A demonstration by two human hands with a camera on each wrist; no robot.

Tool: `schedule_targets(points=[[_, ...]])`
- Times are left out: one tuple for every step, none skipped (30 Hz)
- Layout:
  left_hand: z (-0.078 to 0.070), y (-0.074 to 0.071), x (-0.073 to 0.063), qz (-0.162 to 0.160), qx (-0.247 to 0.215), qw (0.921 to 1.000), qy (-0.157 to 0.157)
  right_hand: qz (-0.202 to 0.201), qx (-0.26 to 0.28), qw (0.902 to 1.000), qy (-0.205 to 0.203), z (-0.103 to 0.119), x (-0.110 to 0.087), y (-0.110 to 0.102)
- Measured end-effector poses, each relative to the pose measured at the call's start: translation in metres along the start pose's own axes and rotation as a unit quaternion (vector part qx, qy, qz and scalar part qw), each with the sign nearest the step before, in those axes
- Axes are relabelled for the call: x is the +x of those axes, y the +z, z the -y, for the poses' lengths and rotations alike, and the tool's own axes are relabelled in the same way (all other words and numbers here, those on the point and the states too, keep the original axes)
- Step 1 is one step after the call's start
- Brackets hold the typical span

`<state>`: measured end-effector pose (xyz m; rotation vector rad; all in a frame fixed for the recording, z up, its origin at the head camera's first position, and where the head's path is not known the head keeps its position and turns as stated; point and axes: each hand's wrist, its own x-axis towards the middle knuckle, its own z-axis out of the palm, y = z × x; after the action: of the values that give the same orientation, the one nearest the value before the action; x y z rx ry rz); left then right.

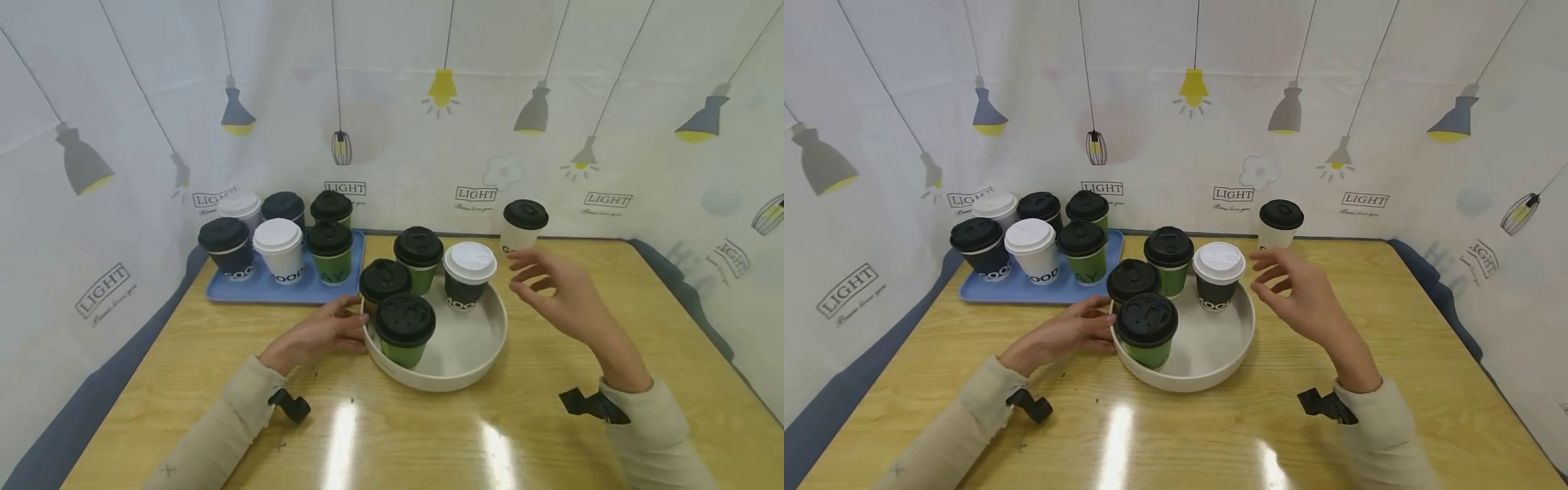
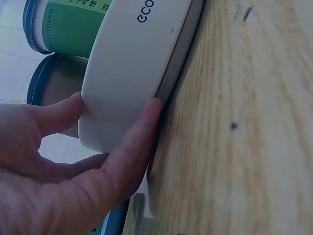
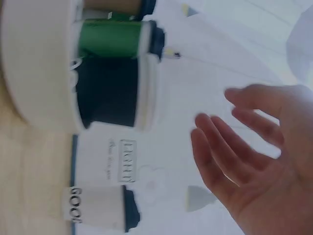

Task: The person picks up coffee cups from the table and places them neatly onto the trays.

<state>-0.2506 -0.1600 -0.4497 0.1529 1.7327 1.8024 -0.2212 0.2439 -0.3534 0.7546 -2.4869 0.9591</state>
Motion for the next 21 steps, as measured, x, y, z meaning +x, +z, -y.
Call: schedule_targets(points=[[0.000, 0.000, -0.001, 0.000, 0.000, 1.0000, 0.000, -0.020, 0.000, 0.9997, 0.015, -0.006, 0.000, 0.001], [0.000, 0.000, -0.001, 0.001, -0.001, 1.0000, 0.000, -0.039, 0.000, 0.9987, 0.032, -0.013, 0.000, 0.003], [0.001, -0.001, -0.001, 0.002, -0.002, 1.0000, 0.001, -0.061, 0.000, 0.9969, 0.050, -0.020, 0.000, 0.005], [0.001, -0.001, -0.001, 0.003, -0.003, 1.0000, 0.002, -0.083, 0.001, 0.9941, 0.069, -0.028, 0.002, 0.008], [0.001, -0.001, -0.001, 0.003, -0.004, 1.0000, 0.002, -0.105, 0.003, 0.9905, 0.088, -0.036, 0.003, 0.012], [0.002, -0.002, -0.002, 0.004, -0.005, 1.0000, 0.002, -0.127, 0.003, 0.9861, 0.107, -0.045, 0.006, 0.017], [0.002, -0.003, -0.002, 0.003, -0.006, 1.0000, 0.002, -0.146, 0.002, 0.9813, 0.125, -0.054, 0.010, 0.023], [0.002, -0.004, -0.003, 0.002, -0.006, 1.0000, 0.002, -0.164, 0.001, 0.9762, 0.142, -0.062, 0.014, 0.029], [0.002, -0.005, -0.004, 0.000, -0.007, 1.0000, 0.001, -0.180, 0.002, 0.9709, 0.157, -0.070, 0.019, 0.035], [0.002, -0.006, -0.005, -0.001, -0.008, 1.0000, 0.001, -0.192, -0.002, 0.9663, 0.171, -0.078, 0.024, 0.040], [0.003, -0.007, -0.005, -0.001, -0.011, 0.9999, 0.002, -0.202, -0.005, 0.9622, 0.182, -0.087, 0.029, 0.045], [0.003, -0.007, -0.004, 0.001, -0.013, 0.9999, 0.003, -0.210, -0.008, 0.9584, 0.193, -0.095, 0.034, 0.048], [0.004, -0.007, -0.004, 0.001, -0.015, 0.9999, 0.005, -0.213, -0.014, 0.9553, 0.204, -0.102, 0.039, 0.049], [0.005, -0.007, -0.003, 0.002, -0.017, 0.9998, 0.007, -0.211, -0.019, 0.9533, 0.216, -0.110, 0.044, 0.050], [0.006, -0.007, -0.002, 0.001, -0.019, 0.9998, 0.008, -0.204, -0.023, 0.9521, 0.226, -0.116, 0.048, 0.050], [0.006, -0.007, -0.001, 0.002, -0.021, 0.9997, 0.009, -0.194, -0.028, 0.9516, 0.237, -0.123, 0.053, 0.049], [0.006, -0.007, 0.000, 0.002, -0.022, 0.9997, 0.009, -0.183, -0.027, 0.9513, 0.246, -0.130, 0.057, 0.048], [0.006, -0.006, 0.000, 0.002, -0.023, 0.9997, 0.009, -0.168, -0.024, 0.9509, 0.258, -0.135, 0.061, 0.047], [0.005, -0.006, 0.001, 0.002, -0.024, 0.9997, 0.008, -0.151, -0.020, 0.9513, 0.268, -0.140, 0.064, 0.046], [0.005, -0.006, 0.001, 0.002, -0.024, 0.9997, 0.007, -0.135, -0.013, 0.9517, 0.276, -0.144, 0.068, 0.045], [0.004, -0.006, 0.001, 0.001, -0.024, 0.9997, 0.005, -0.120, -0.006, 0.9520, 0.281, -0.148, 0.072, 0.044]])
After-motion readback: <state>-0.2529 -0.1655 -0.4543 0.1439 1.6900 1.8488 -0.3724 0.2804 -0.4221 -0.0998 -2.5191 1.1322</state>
